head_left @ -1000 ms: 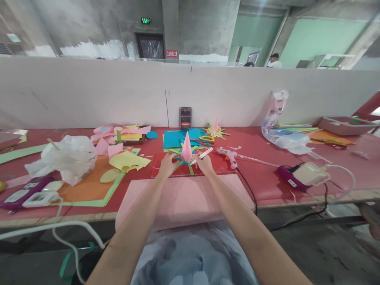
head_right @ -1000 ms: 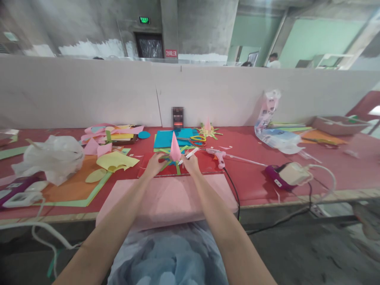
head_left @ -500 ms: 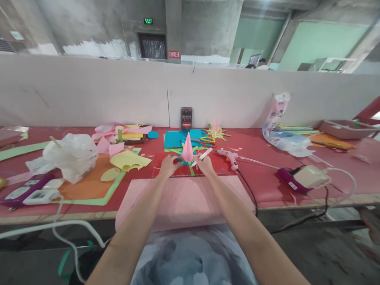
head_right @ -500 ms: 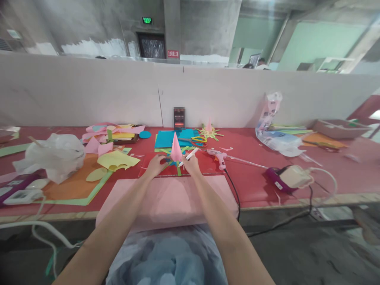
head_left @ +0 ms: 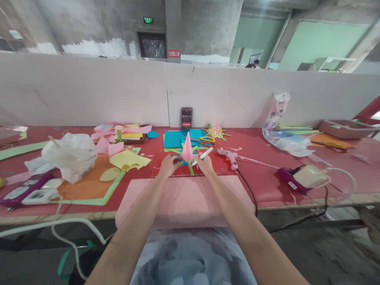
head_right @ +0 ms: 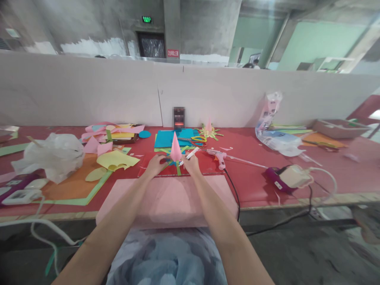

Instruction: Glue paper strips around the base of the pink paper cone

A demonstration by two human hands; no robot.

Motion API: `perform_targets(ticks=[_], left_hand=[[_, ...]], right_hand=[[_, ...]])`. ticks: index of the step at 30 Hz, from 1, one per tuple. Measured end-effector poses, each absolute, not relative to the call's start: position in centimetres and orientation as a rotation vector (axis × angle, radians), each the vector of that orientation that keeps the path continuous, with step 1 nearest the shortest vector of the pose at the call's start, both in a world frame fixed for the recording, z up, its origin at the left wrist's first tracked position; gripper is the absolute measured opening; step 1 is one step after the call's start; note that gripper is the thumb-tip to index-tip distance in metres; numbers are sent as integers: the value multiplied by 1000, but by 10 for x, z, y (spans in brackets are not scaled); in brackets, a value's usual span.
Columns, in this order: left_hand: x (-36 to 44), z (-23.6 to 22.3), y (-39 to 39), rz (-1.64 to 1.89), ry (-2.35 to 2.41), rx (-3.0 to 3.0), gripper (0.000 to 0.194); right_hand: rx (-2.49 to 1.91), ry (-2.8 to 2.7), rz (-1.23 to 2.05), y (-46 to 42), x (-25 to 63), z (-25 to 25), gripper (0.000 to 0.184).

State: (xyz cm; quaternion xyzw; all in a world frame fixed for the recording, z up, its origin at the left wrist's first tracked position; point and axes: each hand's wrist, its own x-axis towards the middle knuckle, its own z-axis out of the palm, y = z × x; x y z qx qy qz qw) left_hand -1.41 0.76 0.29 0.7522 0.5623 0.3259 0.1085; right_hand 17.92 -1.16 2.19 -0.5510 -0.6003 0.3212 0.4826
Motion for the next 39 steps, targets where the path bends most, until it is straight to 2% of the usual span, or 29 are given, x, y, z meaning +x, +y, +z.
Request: perform_targets(ticks=[10, 17, 24, 30, 34, 39], left_hand=[[-15, -2, 12, 951, 1655, 2235, 23], [-15, 0, 10, 862, 1652, 2294, 25], [-10, 8, -1, 868, 1793, 2236, 26], [-10, 9, -2, 1020, 1858, 2210, 21], [-11, 10, 1, 1108, 1712, 2193, 17], [-7, 10, 2, 1089, 1593, 2193, 19]], right_hand=[[-1332, -1406, 742, -11, 179, 22, 26], [-1251, -1307, 493, -14, 187, 18, 34], [-1328, -1744, 394, -11, 188, 9, 16], [-1322, -1754, 410, -8, 187, 6, 17], [-1258, -1602, 458, -12, 185, 9, 28], [-1168, -1278, 666, -16, 181, 20, 48]])
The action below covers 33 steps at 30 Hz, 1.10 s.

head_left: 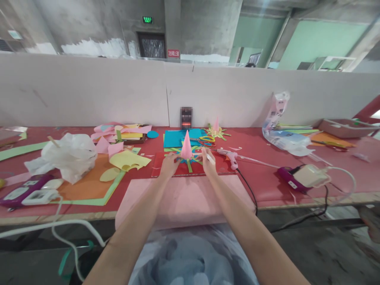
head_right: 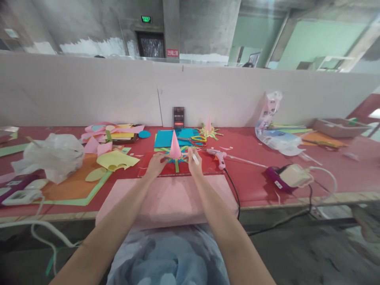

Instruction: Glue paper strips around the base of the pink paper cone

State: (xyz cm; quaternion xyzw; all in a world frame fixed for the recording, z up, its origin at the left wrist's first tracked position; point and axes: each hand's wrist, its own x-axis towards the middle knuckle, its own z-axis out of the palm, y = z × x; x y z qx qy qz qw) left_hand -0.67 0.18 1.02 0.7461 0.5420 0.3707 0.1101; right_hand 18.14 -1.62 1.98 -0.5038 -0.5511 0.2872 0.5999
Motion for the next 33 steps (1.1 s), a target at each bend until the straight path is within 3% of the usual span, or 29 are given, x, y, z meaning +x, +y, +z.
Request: perform_targets(ticks=[9, 15, 20, 33], left_hand=[[-4, 7, 2, 890, 1505, 2348, 29], [-3, 4, 2, 936, 1407, 2400, 33], [-3, 4, 3, 909, 1407, 2350, 33], [-5, 2, 4, 931, 1363, 2366, 31]], right_hand=[[-1098, -1371, 859, -19, 180, 28, 46], [-1052, -1445, 943, -15, 180, 21, 34], [-1050, -1447, 1014, -12, 180, 19, 39], [-1134, -1539, 850, -14, 180, 20, 35]])
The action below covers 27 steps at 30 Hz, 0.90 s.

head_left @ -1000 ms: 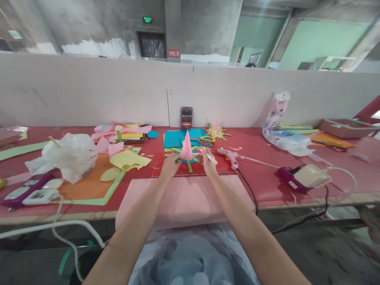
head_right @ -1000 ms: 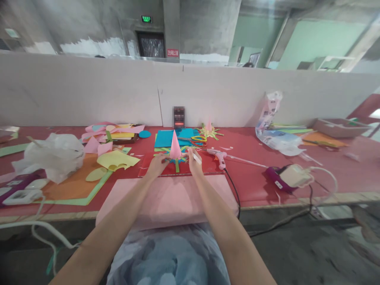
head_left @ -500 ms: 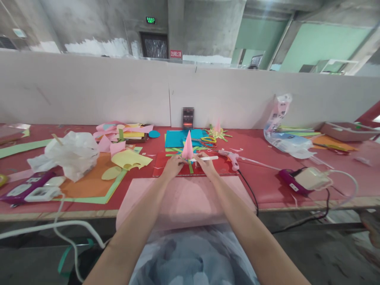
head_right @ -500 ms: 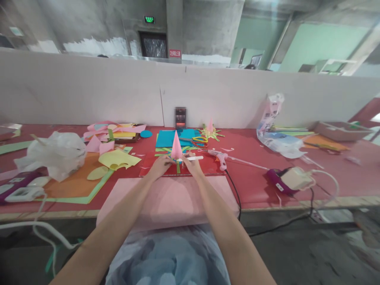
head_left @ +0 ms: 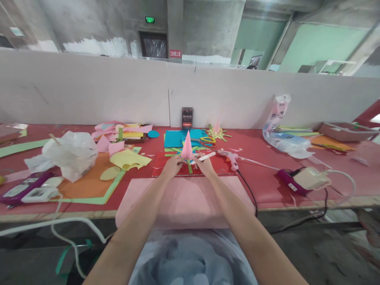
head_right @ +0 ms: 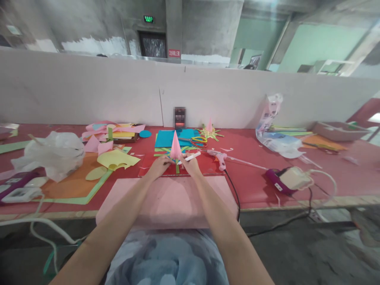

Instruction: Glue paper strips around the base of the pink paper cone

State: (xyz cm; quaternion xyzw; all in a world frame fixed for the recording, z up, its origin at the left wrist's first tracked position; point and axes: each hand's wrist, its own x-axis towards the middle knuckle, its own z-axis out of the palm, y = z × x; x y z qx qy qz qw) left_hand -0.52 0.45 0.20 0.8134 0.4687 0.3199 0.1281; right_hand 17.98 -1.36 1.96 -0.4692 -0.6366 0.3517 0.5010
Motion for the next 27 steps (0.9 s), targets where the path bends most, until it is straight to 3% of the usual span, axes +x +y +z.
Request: perform_targets(ticks=[27], left_hand=[[-4, 2, 5, 932, 1359, 2383, 30]], right_hand=[[-1174, -1605, 784, -11, 179, 14, 30]])
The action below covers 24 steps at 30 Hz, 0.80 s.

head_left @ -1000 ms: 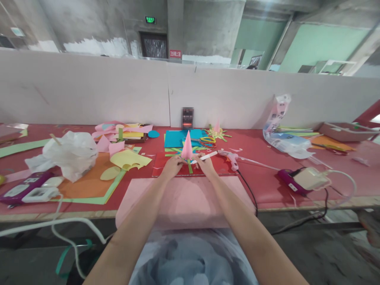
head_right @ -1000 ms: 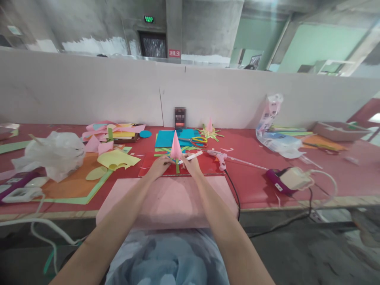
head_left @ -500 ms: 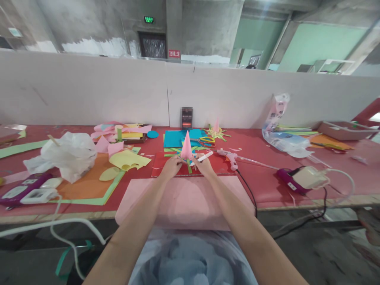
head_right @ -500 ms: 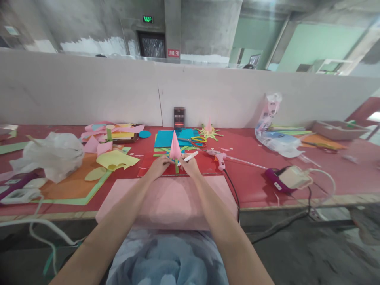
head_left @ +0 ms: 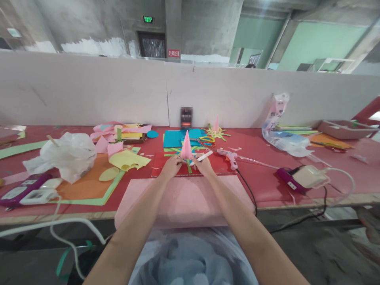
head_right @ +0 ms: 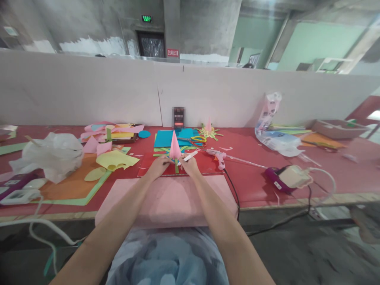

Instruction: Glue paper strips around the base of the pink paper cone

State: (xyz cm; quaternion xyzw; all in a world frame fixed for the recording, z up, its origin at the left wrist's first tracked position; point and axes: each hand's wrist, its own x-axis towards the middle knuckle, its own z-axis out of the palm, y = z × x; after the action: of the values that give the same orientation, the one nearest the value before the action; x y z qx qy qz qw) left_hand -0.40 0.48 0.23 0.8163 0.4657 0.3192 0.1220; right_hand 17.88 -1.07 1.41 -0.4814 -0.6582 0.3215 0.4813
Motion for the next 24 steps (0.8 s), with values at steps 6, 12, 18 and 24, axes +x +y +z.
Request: perform_targets(ticks=[6, 12, 18, 24], left_hand=[[-5, 1, 6, 937, 1345, 2385, 30], [-5, 1, 6, 948, 1356, 2374, 29], [-4, 1, 6, 924, 1373, 2386, 29], [-3, 3, 3, 927, 1374, 2367, 30]], right_hand=[[-1188, -1616, 747, -9, 179, 10, 28], [-1237, -1557, 775, -4, 180, 7, 25], [-1193, -1613, 792, -13, 177, 15, 27], [-1233, -1528, 762, -11, 179, 14, 28]])
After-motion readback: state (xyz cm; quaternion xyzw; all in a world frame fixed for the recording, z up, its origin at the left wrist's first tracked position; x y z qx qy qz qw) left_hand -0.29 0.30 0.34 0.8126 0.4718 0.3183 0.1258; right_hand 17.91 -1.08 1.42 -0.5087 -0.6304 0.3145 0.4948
